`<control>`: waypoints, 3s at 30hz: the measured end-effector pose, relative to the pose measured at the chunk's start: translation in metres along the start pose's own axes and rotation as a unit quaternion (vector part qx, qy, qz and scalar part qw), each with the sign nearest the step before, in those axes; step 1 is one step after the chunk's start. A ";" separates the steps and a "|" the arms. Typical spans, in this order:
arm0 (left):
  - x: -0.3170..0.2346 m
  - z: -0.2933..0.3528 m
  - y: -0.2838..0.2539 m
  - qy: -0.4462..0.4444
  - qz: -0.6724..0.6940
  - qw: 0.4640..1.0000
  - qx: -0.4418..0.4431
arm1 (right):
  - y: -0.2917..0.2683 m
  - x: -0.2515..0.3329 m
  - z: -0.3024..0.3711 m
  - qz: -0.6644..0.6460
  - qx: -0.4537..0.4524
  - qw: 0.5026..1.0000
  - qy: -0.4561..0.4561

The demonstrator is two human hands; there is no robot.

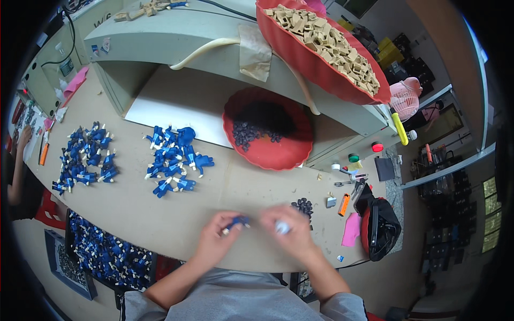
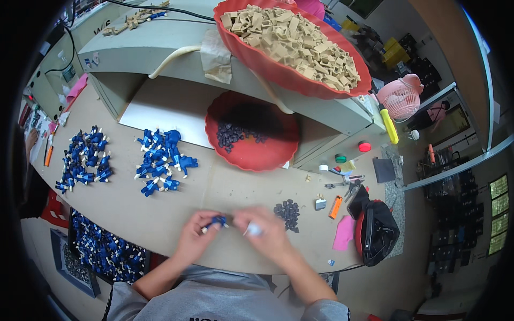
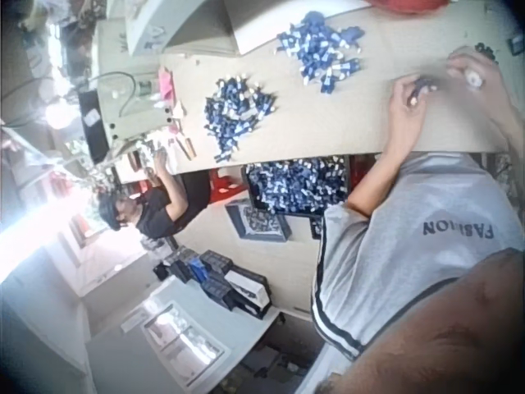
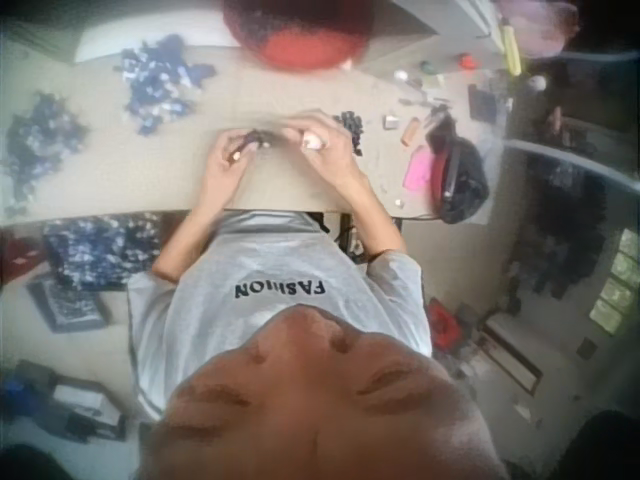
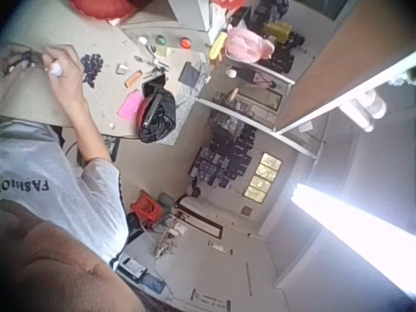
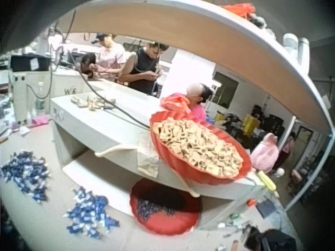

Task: The person assembles toy figurines by applying glue from a bottle onto the figurine bodies and attaching small components by hand.

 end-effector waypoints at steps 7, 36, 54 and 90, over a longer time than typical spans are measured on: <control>-0.016 -0.006 -0.048 -0.006 0.083 0.994 -0.074 | -0.019 -0.062 -0.136 0.043 0.019 0.999 0.000; -0.001 -0.009 -0.004 0.027 0.022 0.999 -0.005 | 0.011 -0.021 0.002 0.177 -0.036 0.981 -0.074; 0.000 -0.005 -0.004 0.070 -0.012 0.996 -0.057 | 0.023 -0.042 0.063 -0.127 -0.022 0.982 0.136; 0.002 -0.007 -0.002 0.066 -0.019 0.996 -0.054 | 0.010 -0.013 0.056 -0.028 -0.227 0.972 -0.044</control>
Point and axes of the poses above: each hand's wrist, its own z-axis away from the middle knuckle, its own y-axis out of the palm, x = y × z, the point moved 8 cm from there along -z, towards the middle knuckle, and after that the axes turned 4 degrees about x, right-handed, at the moved point
